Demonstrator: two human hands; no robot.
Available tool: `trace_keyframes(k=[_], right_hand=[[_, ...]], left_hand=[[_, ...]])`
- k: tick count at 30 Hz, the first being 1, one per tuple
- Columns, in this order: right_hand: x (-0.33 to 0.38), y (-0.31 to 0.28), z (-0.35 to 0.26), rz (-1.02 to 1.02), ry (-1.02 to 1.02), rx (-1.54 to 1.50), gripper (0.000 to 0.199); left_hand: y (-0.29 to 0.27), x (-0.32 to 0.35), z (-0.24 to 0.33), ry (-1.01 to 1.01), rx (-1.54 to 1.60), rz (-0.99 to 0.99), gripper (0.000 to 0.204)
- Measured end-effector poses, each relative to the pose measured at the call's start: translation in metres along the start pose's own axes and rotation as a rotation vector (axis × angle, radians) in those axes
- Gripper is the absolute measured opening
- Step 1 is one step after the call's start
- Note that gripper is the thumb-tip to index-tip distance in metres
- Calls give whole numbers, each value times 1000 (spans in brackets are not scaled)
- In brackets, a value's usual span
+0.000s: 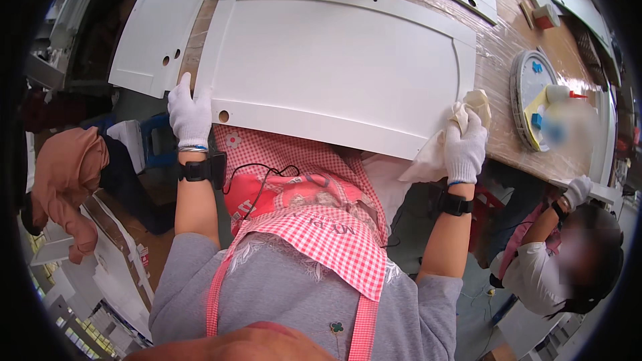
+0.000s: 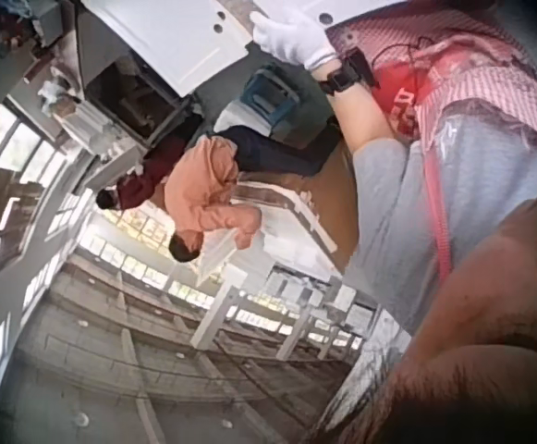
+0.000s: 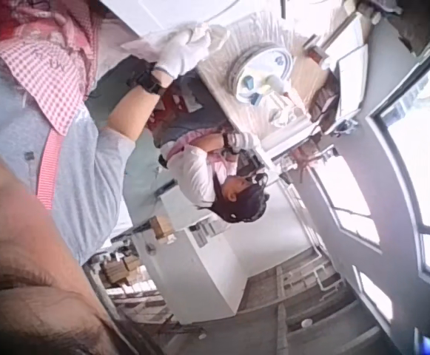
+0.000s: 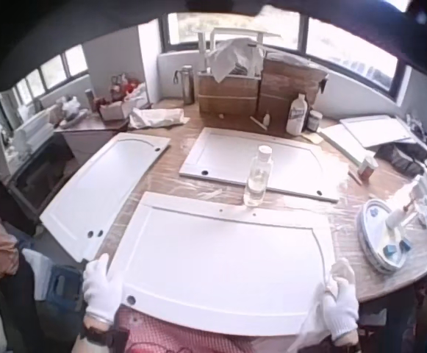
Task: Cleaning and inspecting white cabinet door panels using a cleaning solution and cloth.
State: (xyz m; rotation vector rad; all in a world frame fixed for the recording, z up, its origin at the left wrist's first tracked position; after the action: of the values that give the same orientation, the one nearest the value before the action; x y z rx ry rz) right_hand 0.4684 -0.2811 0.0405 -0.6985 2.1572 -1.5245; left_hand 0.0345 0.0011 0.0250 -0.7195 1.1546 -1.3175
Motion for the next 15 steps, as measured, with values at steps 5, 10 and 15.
trace_keyframes(k=[5,10,15], right_hand=[[6,25,-69,-49,-74,193,45],[31,75,-245,-240,-464,-86,38],[82,91,-343,-922,-639,-725,40]], left_hand=[[6,18,-25,-362,401,-200,51],[8,43,-25,-336,831,-320,39],[5,34,-47,-448,1279,-503,51]])
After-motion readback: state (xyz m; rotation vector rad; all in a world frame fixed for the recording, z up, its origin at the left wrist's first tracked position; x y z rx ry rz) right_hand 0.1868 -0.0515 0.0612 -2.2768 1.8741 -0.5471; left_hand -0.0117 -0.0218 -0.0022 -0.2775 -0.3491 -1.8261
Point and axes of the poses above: each hand's wrist, its own x-axis away from the middle knuckle, its own y-axis out of the palm, z = x × y, the point moved 1 cm from there along -x, towards the middle knuckle
